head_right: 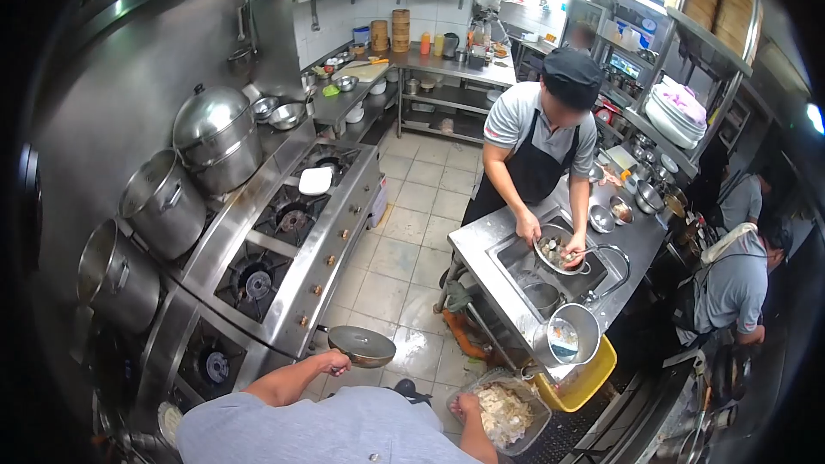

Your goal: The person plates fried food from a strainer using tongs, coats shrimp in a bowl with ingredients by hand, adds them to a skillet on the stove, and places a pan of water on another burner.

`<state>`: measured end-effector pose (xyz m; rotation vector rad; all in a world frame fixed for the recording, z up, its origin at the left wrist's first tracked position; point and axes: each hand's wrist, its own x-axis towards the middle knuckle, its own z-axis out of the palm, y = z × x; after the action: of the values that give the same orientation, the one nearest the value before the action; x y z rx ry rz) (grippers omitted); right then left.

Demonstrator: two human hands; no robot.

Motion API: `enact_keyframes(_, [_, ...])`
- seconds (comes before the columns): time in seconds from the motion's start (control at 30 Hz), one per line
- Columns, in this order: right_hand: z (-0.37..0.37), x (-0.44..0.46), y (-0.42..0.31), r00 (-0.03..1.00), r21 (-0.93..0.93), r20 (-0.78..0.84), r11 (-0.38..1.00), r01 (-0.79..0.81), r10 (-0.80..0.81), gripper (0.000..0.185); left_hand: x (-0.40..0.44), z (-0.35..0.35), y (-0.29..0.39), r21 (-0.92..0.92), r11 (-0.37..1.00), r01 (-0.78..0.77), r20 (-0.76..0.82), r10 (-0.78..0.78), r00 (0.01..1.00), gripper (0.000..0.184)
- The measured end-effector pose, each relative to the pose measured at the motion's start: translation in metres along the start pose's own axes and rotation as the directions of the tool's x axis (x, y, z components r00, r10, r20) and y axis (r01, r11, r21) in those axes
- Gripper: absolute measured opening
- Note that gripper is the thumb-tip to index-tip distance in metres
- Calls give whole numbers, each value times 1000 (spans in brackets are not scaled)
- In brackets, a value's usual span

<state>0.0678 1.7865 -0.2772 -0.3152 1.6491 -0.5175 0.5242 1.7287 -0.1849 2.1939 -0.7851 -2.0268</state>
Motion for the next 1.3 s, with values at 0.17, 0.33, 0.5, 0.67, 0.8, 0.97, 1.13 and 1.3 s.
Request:
enact_keyframes(0.17, [-13,10,12,990,-5,-7,990,-140,140,16,22,-2,59,-12,999,-46,-88,45,995,14])
enact_keyframes(0.33, [-27,8,10,966,-104,-106,964,-246,235,22,39,-11,94,-115,991,-65,-129,50,990,18])
enact_keyframes(0.5, [-28,39,-29,997,17,3,996,-83,83,14,54,-14,107,-269,963,-17,-133,-20,991,25])
enact_keyframes(0.67, [-6,34,-79,998,38,-63,999,11,-9,15,62,-20,128,-272,962,9,-74,-30,997,21])
enact_keyframes(0.8, [8,28,-92,991,64,-102,994,94,-87,18,89,-30,131,-277,959,54,-5,-57,998,21])
enact_keyframes(0.97, [14,6,-82,937,239,-336,954,183,-96,17,99,-57,151,-141,989,47,67,-38,997,21])
enact_keyframes(1.13, [16,-14,-43,709,291,-693,951,106,133,26,110,-80,174,12,998,55,146,-56,988,24])
enact_keyframes(1.3, [18,-33,37,294,-294,-939,866,-404,-182,24,124,-106,184,119,992,48,158,-66,985,24])
